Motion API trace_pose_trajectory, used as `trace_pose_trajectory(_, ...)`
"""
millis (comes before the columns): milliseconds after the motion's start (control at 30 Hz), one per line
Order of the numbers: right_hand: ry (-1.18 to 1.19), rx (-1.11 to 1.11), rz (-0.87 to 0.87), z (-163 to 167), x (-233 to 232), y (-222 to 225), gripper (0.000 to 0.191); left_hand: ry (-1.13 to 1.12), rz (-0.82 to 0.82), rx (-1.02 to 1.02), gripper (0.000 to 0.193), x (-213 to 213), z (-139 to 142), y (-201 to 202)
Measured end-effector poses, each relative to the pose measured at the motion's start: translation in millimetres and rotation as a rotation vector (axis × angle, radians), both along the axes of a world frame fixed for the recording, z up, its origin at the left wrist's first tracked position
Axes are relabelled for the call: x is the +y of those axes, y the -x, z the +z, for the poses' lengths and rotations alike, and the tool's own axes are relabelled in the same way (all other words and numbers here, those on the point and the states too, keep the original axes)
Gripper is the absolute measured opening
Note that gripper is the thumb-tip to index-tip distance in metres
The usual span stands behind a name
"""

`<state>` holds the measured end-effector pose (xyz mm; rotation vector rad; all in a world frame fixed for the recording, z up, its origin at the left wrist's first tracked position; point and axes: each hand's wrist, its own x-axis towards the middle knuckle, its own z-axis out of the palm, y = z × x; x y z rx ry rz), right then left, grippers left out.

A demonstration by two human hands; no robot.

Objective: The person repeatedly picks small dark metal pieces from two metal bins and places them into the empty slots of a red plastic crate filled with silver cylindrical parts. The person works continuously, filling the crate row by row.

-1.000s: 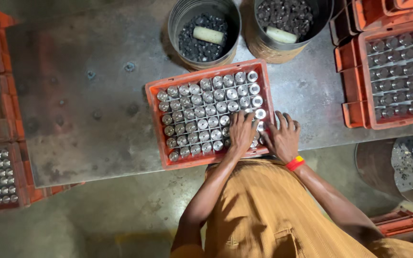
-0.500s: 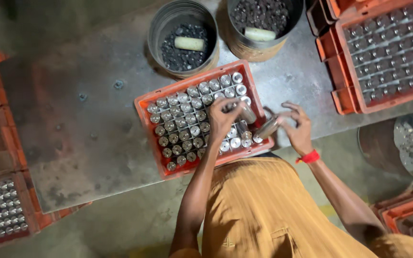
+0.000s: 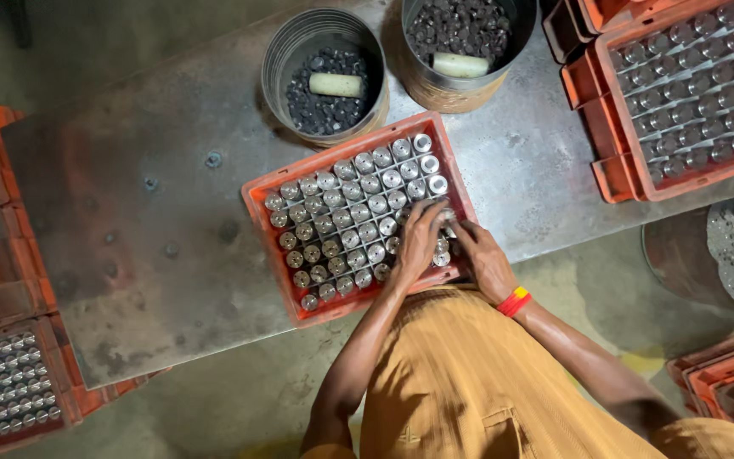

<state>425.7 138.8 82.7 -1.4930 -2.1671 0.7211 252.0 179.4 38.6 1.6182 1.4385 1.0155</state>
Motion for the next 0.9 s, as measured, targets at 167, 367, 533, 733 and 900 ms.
trace_pose_trajectory(167, -0.141, -0.005, -0.056, 2.1, 24.6, 3.4, 0.037, -0.12, 0.186, -0.027, 0.023, 21.3, 10.8, 4.6)
trace_pose_trajectory(367, -0.328, -0.269, -0.092, -0.1, 93.1, 35.9, 0.044, -0.015, 0.253, 0.58, 0.037, 79.9, 41.0, 0.6)
trace_pose_trajectory(533, -0.286, -0.3, -0.148, 3.1, 107.4, 55.3, 0.042, 0.048, 0.205, 0.762, 0.048, 95.4, 54.2, -5.5)
trace_pose_trajectory(733, -0.27, -0.096, -0.076, 12.8, 102.9, 42.9, 0.041, 0.078, 0.21, 0.518, 0.032, 95.0, 64.8, 4.4)
trace_pose_trajectory(900, 0.029, 0.649, -0.271, 18.5, 105.0, 3.7, 0.035, -0.053, 0.285, -0.007, 0.036, 97.9, 71.3, 46.1)
